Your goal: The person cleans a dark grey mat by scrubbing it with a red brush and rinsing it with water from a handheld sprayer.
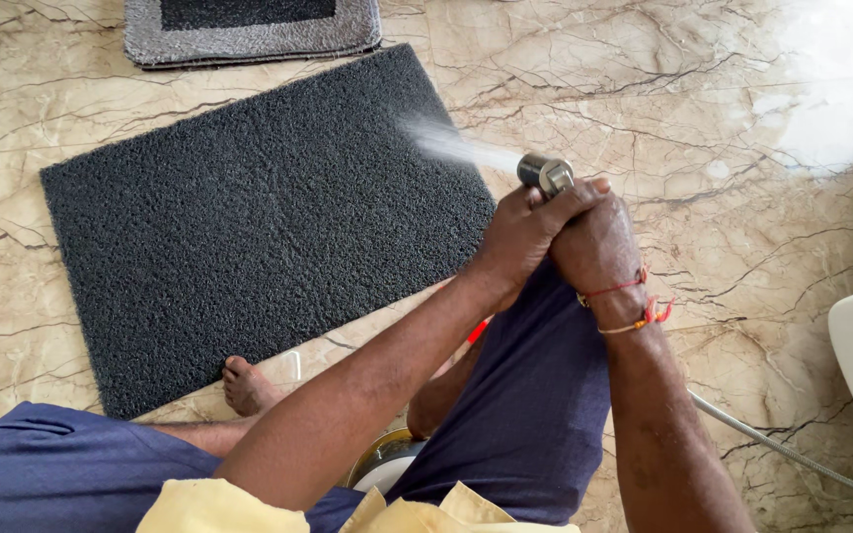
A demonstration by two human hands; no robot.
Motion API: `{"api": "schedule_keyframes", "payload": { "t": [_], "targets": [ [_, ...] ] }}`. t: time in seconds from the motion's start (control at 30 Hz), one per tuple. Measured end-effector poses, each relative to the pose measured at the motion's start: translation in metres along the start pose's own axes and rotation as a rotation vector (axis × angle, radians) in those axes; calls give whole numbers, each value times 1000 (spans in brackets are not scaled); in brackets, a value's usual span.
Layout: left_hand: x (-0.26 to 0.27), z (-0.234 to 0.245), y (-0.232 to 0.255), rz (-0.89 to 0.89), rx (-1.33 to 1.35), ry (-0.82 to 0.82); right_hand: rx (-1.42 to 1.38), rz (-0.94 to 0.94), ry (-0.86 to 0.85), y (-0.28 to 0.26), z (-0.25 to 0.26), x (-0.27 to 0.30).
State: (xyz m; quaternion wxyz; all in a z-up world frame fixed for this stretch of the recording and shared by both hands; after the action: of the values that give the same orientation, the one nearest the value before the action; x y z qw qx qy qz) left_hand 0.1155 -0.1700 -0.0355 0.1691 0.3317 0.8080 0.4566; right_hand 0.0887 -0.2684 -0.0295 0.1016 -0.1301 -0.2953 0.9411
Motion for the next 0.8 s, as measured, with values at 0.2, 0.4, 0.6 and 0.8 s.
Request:
{"api": "schedule_keyframes", "payload": {
  "t": [0.2,0.4,0.6,0.8],
  "targets": [
    [18,0,-17,39,-42,43,122,72,-45,16,-15,21],
    [25,-13,-25,80,-38,9,146,1,-15,23,-6,38],
    [13,-19,3,-6,-93,-29,107,16,13,0,18,19],
    [-11,-18,50,-100,-182,-42,99,195,83,-30,39,-25]
  ]
}}
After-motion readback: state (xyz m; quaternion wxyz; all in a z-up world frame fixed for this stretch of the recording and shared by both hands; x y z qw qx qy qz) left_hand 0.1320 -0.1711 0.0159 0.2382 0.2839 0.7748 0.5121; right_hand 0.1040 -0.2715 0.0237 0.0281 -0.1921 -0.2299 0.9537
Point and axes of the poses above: each hand's wrist, its own x-axis away from the middle knuckle, its own z-axis out of the back of the hand, y = z × x, the point moved 6 cm from there along -x, towards the middle knuckle, and after that the axes turned 4 degrees about -y, right-handed, at the moved point
